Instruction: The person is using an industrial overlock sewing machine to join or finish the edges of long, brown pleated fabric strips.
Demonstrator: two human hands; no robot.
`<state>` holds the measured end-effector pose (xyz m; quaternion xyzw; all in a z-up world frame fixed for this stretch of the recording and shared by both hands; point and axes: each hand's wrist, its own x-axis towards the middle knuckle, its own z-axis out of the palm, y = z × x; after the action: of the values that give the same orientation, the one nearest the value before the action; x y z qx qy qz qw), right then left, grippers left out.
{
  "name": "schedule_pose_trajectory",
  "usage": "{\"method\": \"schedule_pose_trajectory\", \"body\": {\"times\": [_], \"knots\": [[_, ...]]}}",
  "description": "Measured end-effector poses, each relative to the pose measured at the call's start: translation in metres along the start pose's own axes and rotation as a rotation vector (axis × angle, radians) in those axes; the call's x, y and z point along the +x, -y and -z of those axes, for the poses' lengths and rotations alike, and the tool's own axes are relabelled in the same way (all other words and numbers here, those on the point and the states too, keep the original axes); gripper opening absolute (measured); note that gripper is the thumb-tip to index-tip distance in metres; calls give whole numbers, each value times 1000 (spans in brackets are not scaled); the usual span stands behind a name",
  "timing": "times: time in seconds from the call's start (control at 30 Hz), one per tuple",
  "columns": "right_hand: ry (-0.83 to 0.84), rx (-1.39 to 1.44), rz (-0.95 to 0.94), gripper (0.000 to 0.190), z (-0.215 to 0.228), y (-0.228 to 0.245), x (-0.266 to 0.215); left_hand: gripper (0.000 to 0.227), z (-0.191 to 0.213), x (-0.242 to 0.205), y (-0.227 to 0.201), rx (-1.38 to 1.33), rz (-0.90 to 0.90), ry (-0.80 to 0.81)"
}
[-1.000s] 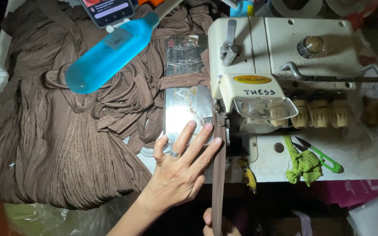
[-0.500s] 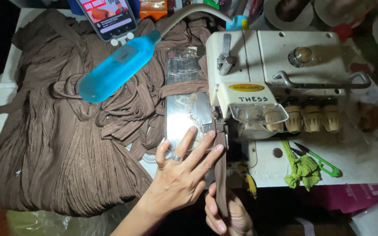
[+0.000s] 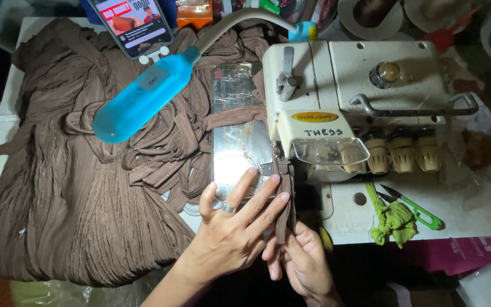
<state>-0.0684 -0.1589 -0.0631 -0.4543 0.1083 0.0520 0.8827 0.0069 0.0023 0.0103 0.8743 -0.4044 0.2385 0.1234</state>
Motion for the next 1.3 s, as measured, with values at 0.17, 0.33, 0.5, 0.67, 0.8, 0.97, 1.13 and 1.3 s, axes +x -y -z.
{"method": "schedule_pose_trajectory", "body": {"times": [0.17, 0.33, 0.5, 0.67, 0.8, 0.97, 1.13, 1.3], "knots": [[75, 118, -181, 25, 17, -5, 9, 48, 2, 2, 8, -111, -20, 11], [202, 336, -195, 22, 18, -3, 22, 39, 3, 8, 13, -167, -23, 18], [93, 294, -133, 33, 13, 2, 34, 51, 1, 10, 20, -256, -59, 37], [-43, 149, -124, 39, 1, 7, 34, 37, 3, 19, 23, -290, -35, -5], [-177, 42, -135, 38, 0, 11, 26, 52, 0, 28, 17, -246, 54, 45], [-117, 28, -74, 48, 1, 9, 17, 59, -6, 39, -4, -165, 201, 44], [-95, 36, -16, 39, 15, -8, 10, 69, -15, 36, -19, -109, 321, 5], [-143, -1211, 362, 25, 26, -12, -13, 49, 2, 20, -17, -547, 300, -137]]}}
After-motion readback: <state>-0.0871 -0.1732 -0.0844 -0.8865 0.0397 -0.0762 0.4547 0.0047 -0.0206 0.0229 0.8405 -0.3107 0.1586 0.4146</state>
